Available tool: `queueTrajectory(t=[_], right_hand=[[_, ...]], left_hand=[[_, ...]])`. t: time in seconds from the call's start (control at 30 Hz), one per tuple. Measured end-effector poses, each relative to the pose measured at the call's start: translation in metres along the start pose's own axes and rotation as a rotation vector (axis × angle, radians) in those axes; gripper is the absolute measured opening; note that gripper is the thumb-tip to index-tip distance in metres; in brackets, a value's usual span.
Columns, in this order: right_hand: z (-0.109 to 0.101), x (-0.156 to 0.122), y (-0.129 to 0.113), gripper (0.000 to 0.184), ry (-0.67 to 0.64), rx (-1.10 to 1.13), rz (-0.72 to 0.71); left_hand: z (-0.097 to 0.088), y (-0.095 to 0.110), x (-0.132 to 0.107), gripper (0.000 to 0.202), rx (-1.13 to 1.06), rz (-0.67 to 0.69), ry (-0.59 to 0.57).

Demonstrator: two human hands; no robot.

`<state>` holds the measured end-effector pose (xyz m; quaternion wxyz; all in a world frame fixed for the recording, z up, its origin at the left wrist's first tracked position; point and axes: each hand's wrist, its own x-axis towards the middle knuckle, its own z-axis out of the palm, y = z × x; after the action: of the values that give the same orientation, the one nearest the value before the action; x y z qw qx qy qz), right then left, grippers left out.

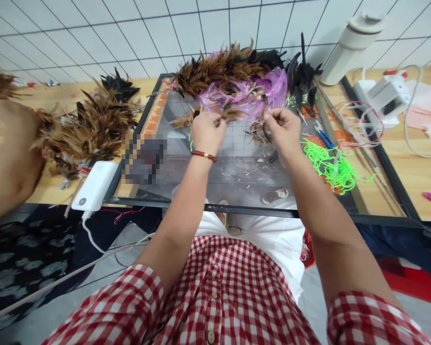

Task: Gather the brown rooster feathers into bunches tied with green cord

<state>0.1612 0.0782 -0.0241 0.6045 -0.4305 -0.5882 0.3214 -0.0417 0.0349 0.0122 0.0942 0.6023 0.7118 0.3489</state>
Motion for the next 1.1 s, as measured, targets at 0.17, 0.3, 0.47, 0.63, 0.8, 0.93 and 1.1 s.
queueTrajectory(t=[0.17,0.3,0.47,0.63,0.8,0.93,1.1], right_hand=[[-0.008,0.012,0.001,0.012,0.105,-0.06,0.017],[-0.013,0.014,0.0,0.013,0.09,-0.129,0.053],[-0.01,0.003,0.01,0.01,-0.21,-0.489,0.03],[-0.008,-0.002,0.024,0.005,-0.328,-0.823,-0.163],[-0.012,0.012,0.019,0.01,-0.118,-0.384,0.178],[-0.011,0.014,0.011,0.017,-0.145,0.03,0.379],[-0.006,0.006,0.01,0.023,-0.216,-0.023,0.265]], left_hand=[[-0.025,-0.036,0.003,0.022,0.212,-0.184,-0.051],[-0.015,-0.049,0.003,0.014,0.296,-0.184,-0.089],[0.006,-0.021,-0.005,0.018,0.105,0.049,-0.023],[0.044,0.012,0.0,0.012,-0.252,0.041,-0.13],[0.072,0.02,0.002,0.008,-0.738,-0.289,-0.186],[0.073,0.025,-0.012,0.011,-0.957,-0.447,-0.223],[0.071,0.021,-0.013,0.015,-0.89,-0.356,-0.137]])
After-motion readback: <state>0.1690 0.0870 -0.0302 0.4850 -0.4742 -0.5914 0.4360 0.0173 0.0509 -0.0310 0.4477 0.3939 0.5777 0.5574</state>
